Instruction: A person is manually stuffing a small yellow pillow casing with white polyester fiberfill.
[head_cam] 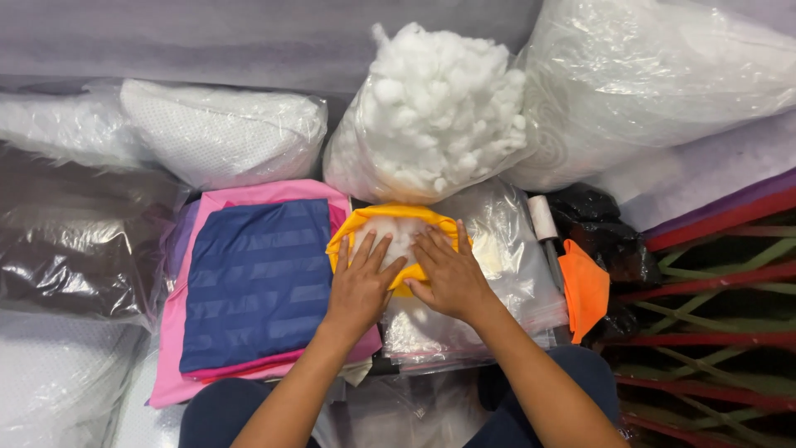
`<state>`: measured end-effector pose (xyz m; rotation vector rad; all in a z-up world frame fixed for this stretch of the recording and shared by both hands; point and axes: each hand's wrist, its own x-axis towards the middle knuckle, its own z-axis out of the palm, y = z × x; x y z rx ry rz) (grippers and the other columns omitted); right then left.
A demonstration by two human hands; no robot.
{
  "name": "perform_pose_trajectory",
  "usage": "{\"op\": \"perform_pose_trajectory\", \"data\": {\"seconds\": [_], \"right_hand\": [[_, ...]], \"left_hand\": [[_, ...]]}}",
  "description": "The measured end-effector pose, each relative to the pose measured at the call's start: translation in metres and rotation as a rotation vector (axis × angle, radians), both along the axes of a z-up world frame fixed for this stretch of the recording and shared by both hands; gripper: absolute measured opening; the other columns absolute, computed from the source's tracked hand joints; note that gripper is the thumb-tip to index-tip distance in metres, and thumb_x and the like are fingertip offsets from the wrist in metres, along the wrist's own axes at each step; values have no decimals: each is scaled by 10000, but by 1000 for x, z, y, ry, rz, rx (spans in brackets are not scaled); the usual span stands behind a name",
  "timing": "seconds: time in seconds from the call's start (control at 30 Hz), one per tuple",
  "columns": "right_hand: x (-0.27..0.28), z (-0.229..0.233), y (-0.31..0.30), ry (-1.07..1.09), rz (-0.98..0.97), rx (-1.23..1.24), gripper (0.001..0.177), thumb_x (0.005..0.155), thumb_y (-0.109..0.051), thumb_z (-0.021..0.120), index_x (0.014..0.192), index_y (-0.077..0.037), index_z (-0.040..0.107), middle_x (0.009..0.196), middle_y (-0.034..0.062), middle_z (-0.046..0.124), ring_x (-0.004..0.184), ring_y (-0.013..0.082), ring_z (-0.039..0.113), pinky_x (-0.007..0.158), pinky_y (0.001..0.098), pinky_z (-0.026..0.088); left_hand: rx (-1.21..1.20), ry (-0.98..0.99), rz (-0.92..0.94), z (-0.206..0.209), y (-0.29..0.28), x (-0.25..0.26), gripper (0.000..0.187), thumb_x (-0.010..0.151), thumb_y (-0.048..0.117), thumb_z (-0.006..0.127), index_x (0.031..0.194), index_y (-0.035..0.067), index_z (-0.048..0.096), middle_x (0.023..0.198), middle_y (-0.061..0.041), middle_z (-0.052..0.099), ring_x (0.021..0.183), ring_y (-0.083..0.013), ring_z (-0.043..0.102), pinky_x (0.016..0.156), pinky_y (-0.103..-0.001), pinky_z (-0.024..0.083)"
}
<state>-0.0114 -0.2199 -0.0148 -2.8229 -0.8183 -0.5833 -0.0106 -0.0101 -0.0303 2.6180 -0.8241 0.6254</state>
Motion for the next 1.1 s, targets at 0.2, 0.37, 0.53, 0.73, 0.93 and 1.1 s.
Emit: {"op": "perform_pose_trajectory", "data": {"seconds": [0.2,0.37,0.53,0.73,0.93,1.1], "right_hand": [[1,-8,-17,-30,-4,9,246,886,-348,715,1102,-231,719,1205,5,708,1206,208,622,1195,688,91],[1,4,-23,59,-54,46,151,916,-286,708,1052,-223,731,1198,-9,705,1240,194,613,1170,757,105],[-3,5,-26,59,-70,52,93,946,-274,681,1004,-209,715,1027,-19,733,1161,179,653,1177,753,104],[-13,33,-26,-5,16,154,321,927,-455,670,1101,-186,699,1119,49,690,1193,242,627,1164,719,126],[0,61,-29,-230,-40,342,345,964,-320,650,1270,-164,687,1244,91,634,1136,284,657,1064,480,476],[48,114,-31,-238,-222,655,405,976,-17,620,1354,-49,478,1352,176,486,1029,251,617,859,349,569]], "left_hand": [[-59,-15,-9,7,16,8,268,806,498,766,927,259,755,1134,5,699,1284,-284,557,1165,-600,278],[-99,34,-40,21,35,8,209,783,414,798,887,236,765,883,8,706,1230,-259,604,1168,-602,286],[-167,27,-47,25,34,4,182,813,404,786,882,235,779,711,-2,693,1171,-220,649,1172,-607,278],[-212,45,-110,36,31,-3,263,834,426,771,992,217,759,866,-20,706,1232,-271,606,1168,-635,242],[-274,28,-205,53,32,-10,242,874,391,756,998,182,754,1056,-34,695,1285,-313,574,1157,-635,259],[-309,106,-222,74,34,-15,164,820,222,750,947,119,735,1072,-30,690,1267,-296,576,1145,-530,333]]}}
